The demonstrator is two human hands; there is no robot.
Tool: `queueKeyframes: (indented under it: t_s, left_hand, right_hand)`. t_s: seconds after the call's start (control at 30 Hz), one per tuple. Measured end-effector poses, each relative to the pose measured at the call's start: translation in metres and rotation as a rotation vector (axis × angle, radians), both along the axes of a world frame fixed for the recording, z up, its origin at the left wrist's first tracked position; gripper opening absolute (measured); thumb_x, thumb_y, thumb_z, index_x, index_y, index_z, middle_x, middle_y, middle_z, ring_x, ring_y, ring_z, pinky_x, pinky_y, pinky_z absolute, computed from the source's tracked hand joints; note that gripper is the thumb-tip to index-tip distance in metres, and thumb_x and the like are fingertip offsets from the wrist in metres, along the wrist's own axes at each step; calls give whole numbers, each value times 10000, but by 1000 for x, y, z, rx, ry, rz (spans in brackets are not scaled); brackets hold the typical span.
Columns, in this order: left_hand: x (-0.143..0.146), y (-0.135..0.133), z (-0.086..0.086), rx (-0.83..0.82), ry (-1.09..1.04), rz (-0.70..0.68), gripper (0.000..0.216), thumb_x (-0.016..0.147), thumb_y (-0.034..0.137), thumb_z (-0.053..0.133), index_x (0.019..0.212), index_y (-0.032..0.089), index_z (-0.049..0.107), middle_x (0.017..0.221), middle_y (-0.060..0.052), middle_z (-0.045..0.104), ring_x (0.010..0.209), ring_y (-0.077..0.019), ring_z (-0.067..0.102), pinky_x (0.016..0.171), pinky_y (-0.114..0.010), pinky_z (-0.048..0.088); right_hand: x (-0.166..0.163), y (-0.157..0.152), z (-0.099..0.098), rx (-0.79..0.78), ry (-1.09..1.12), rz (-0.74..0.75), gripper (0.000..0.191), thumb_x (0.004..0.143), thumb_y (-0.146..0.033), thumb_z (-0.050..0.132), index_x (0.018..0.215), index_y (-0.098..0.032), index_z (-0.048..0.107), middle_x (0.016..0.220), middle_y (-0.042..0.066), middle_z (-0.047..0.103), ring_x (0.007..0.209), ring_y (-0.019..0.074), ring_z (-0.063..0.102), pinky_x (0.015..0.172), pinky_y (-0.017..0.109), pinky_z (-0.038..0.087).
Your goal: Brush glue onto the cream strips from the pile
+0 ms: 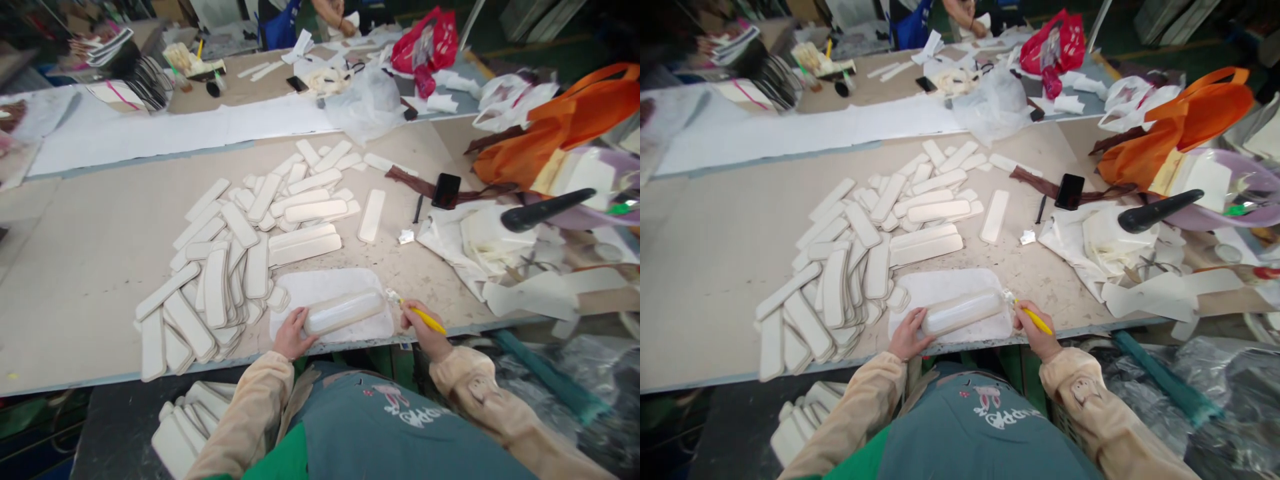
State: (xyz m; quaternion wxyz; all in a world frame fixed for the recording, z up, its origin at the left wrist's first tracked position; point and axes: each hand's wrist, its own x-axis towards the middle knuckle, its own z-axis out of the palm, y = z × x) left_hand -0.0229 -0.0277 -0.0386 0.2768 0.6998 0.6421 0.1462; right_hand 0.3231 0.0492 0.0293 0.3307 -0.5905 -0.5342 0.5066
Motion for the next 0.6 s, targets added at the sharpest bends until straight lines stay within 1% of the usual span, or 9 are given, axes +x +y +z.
queueKeyframes:
  t_s: [0.07,0.13,0.23,0.27,0.3,0.37,0.43,0.5,0.6]
  left_hand:
    - [0,0,1,-28,3,5,778,677,402,669,1362,193,365,1344,-147,416,1226,-291,440,1007,-441,411]
    - [-1,-1,4,-60,0,9,848,649,430,694,1378,180,340,1356,-158,411,1235,-305,430,1010,-456,405]
    - [-6,0,15,-91,-27,-3,978,597,490,728,1411,203,268,1348,-143,435,1200,-304,470,969,-461,444]
    - [-9,2,19,-77,-30,0,946,614,496,717,1407,225,278,1333,-127,457,1173,-291,497,948,-453,464]
    - [-12,7,24,-37,-25,12,857,655,490,691,1388,245,318,1306,-112,486,1145,-275,521,933,-445,477]
    - [-22,25,35,99,18,57,598,761,436,611,1309,266,441,1241,-96,536,1115,-252,539,925,-444,482]
    - [-34,53,46,205,103,96,412,823,361,552,1222,265,528,1204,-96,554,1112,-244,532,925,-447,477]
    - [-44,86,55,206,206,88,362,840,330,540,1192,246,543,1216,-99,541,1106,-243,524,917,-451,472]
    - [-51,135,65,178,283,12,347,861,350,523,1178,209,526,1236,-96,519,1064,-218,534,893,-440,471]
  right_hand:
    - [1,-4,6,27,9,11,209,861,-424,499,793,-231,541,563,-24,516,553,159,488,616,310,416]
    - [1,-10,9,26,16,37,196,866,-418,492,800,-239,538,567,-20,513,556,168,491,618,321,417]
    - [3,-19,10,28,4,26,187,866,-420,482,809,-252,541,573,-6,514,562,191,497,607,342,417]
    - [4,-22,10,32,-1,6,183,862,-423,485,820,-256,545,574,-1,518,562,200,501,605,351,419]
    - [5,-24,10,39,1,-14,176,853,-426,495,836,-259,549,572,1,520,560,207,505,601,359,425]
    - [9,-28,10,80,8,-74,175,828,-428,526,889,-267,557,583,6,541,563,217,525,602,370,444]
    - [11,-30,12,116,9,-111,194,800,-423,561,919,-270,567,592,13,563,558,222,544,590,372,468]
    - [12,-31,16,136,-12,-123,205,776,-417,585,918,-270,582,606,23,585,561,225,567,563,358,489]
    - [11,-34,22,195,-68,-131,189,777,-418,577,888,-267,593,610,24,600,563,213,592,532,319,513]
